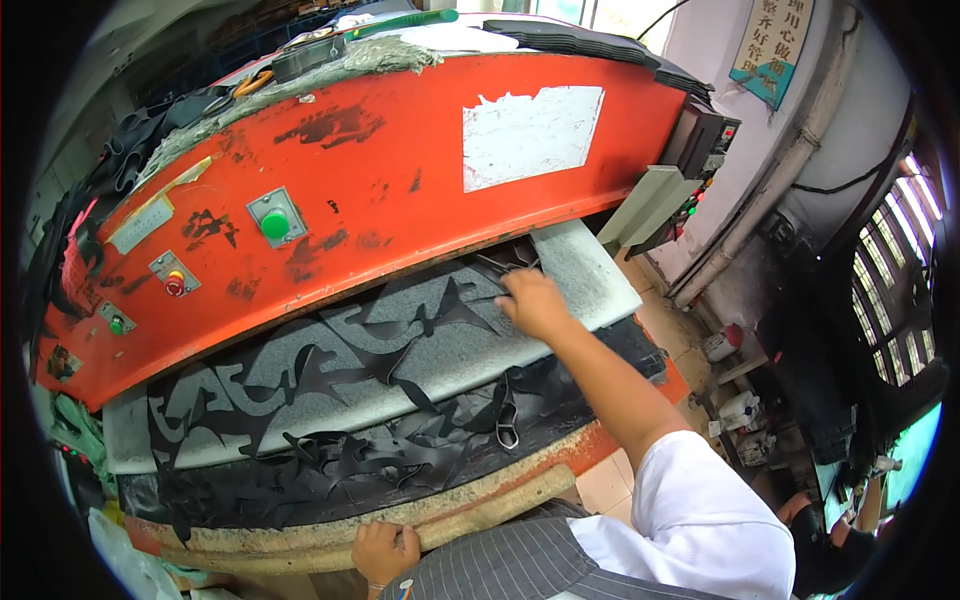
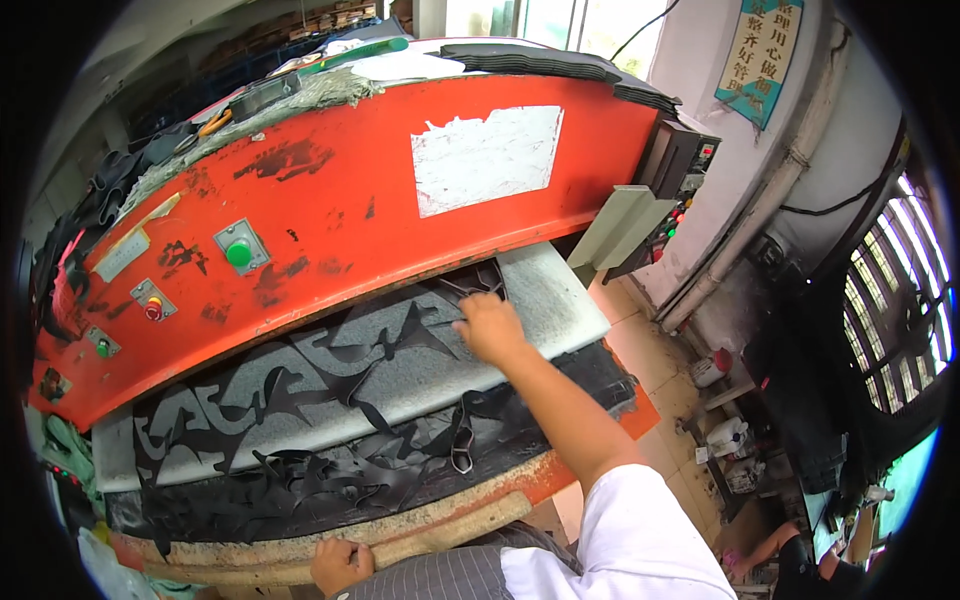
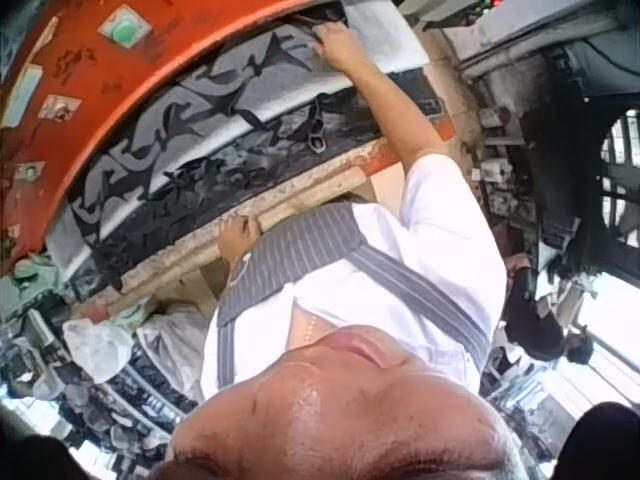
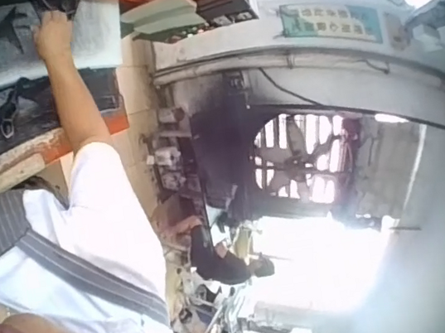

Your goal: Using a hydraulic press with metal die cutters to cut shapes from leather sheets.

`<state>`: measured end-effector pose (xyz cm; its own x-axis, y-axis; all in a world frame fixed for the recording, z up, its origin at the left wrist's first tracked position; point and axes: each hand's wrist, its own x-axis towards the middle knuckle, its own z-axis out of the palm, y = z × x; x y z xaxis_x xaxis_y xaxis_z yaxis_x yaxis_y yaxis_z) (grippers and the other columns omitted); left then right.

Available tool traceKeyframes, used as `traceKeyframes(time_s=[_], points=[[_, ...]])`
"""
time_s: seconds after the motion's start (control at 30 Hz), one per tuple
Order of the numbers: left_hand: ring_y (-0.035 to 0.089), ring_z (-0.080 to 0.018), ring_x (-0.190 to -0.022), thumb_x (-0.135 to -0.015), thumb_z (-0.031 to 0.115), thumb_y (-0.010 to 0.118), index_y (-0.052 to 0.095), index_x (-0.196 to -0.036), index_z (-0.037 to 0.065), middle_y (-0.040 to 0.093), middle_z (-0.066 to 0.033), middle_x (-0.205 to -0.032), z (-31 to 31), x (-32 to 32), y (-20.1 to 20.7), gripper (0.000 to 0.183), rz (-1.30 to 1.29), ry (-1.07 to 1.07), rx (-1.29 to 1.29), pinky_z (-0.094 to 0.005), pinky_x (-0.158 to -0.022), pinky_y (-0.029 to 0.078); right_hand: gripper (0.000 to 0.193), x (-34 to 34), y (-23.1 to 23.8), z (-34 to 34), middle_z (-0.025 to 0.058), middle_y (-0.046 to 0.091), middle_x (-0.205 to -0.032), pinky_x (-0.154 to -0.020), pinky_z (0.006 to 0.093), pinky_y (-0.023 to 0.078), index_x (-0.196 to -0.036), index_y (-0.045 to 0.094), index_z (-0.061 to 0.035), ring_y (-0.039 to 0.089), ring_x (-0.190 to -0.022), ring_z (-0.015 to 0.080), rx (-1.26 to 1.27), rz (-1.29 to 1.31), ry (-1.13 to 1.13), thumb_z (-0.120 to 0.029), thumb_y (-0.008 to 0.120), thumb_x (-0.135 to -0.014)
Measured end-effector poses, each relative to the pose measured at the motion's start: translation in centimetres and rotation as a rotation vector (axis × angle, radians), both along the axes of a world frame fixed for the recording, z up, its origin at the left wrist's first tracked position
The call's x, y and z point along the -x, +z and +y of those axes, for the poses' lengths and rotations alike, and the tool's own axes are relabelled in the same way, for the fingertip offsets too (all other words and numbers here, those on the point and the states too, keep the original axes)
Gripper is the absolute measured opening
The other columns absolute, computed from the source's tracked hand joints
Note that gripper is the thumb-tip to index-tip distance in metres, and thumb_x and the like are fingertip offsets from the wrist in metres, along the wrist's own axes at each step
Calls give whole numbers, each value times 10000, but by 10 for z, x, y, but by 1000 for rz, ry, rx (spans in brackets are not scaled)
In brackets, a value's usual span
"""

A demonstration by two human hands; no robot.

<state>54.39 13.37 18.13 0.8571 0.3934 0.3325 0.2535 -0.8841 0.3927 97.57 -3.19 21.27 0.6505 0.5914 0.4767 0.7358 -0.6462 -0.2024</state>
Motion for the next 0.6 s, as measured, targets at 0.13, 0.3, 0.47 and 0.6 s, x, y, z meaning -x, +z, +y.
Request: traceKeyframes(time_s=[0.13, 0.3, 0.47, 0.6], points=[[520, -248, -614, -651, 174, 695, 577, -632, 137, 530, -16, -639, -8, -7, 10, 125, -15, 96, -32, -370, -509, 422, 360, -46, 15, 27, 103, 618, -1007, -850, 405, 413, -959, 605, -70, 565, -989, 277, 124, -63, -119, -400, 654, -825], [512, -249, -594, -642, 186, 695, 564, -595, 142, 502, -18, -611, -18, -4, 12, 146, -31, 154, -40, -363, -495, 419, 345, -70, 3, 48, 102, 663, -921, -843, 387, 384, -921, 603, -78, 603, -930, 249, 328, -84, -67, -419, 594, -869], [510, -265, -597, -648, 178, 691, 560, -594, 136, 494, -31, -605, -14, 5, 8, 148, -15, 133, -17, -383, -489, 408, 310, -94, 23, 40, 141, 694, -828, -821, 427, 391, -927, 606, -66, 672, -796, 289, 528, 118, 53, -360, 506, -933], [513, -277, -609, -655, 167, 697, 566, -613, 124, 498, -44, -608, -17, 1, 12, 145, -23, 151, 23, -411, -512, 408, 350, -98, 80, -17, 195, 652, -801, -760, 502, 435, -840, 587, -36, 603, -775, 427, 454, 156, 258, -367, 519, -933]])
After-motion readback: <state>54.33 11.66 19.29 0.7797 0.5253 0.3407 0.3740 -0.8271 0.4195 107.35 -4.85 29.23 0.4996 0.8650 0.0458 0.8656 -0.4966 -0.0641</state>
